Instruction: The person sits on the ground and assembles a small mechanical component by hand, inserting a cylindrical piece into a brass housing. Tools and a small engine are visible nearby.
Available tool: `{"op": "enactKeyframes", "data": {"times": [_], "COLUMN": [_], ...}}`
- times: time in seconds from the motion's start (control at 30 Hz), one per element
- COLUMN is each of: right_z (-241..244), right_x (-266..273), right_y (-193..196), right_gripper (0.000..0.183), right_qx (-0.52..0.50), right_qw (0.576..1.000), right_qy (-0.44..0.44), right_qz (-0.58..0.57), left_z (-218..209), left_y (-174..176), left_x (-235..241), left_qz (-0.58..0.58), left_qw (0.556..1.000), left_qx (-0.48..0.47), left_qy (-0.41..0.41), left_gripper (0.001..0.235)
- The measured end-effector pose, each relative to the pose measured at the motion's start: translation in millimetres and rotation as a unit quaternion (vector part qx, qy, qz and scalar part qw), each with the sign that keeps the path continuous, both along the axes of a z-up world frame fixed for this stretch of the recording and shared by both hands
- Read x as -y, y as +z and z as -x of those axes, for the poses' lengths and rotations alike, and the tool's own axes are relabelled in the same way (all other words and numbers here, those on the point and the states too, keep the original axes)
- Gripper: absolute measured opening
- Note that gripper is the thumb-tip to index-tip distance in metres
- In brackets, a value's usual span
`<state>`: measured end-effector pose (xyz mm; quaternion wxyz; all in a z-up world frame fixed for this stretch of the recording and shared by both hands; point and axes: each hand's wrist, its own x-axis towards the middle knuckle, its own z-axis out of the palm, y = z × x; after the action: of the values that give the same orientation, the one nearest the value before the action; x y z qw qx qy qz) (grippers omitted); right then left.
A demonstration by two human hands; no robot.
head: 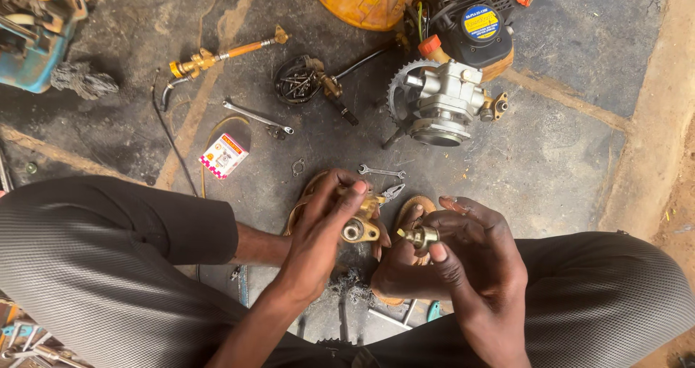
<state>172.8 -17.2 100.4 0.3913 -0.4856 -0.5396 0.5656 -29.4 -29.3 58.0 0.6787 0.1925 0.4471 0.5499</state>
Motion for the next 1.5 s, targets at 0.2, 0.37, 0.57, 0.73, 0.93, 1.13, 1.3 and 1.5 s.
{"op": "enactKeyframes", "data": {"times": [0.2,0.37,0.57,0.73,0.93,1.13,1.3,1.5], "right_z": [10,11,14,15,15,13,11,11], "right_x": [1,-2,-4,-5,-2,1,0,-1], "right_y": [-9,-12,-12,-13,-12,-13,-13,-14], "right_gripper": [0.049,0.051,0.052,0.055,0.055,0.053,0.051,0.054], "right_qx": [-0.034,0.009,-0.012,-0.015,-0.013,-0.017,-0.013,0.037], "right_qw": [0.999,1.000,1.000,1.000,1.000,0.999,0.999,0.996], "right_qy": [0.009,0.003,0.003,0.005,0.001,0.014,0.022,0.031], "right_qz": [-0.023,-0.021,0.009,0.000,-0.005,-0.049,-0.027,-0.078], "left_z": [2,-1,-4,-3,0,-4,-3,-5], "left_y": [4,2,-3,-6,-10,-13,-16,-18], "left_x": [3,3,5,5,4,4,3,5], "left_qz": [-0.092,-0.086,-0.071,-0.069,-0.050,0.000,-0.025,-0.001], "left_qw": [0.964,0.977,0.985,0.983,0.994,0.996,0.993,0.996], "left_qx": [-0.246,-0.185,-0.150,-0.165,-0.076,0.072,0.065,-0.022], "left_qy": [-0.042,-0.055,-0.046,-0.049,-0.065,-0.057,-0.092,-0.089], "left_gripper": [0.040,0.040,0.040,0.040,0.038,0.034,0.036,0.040]}}
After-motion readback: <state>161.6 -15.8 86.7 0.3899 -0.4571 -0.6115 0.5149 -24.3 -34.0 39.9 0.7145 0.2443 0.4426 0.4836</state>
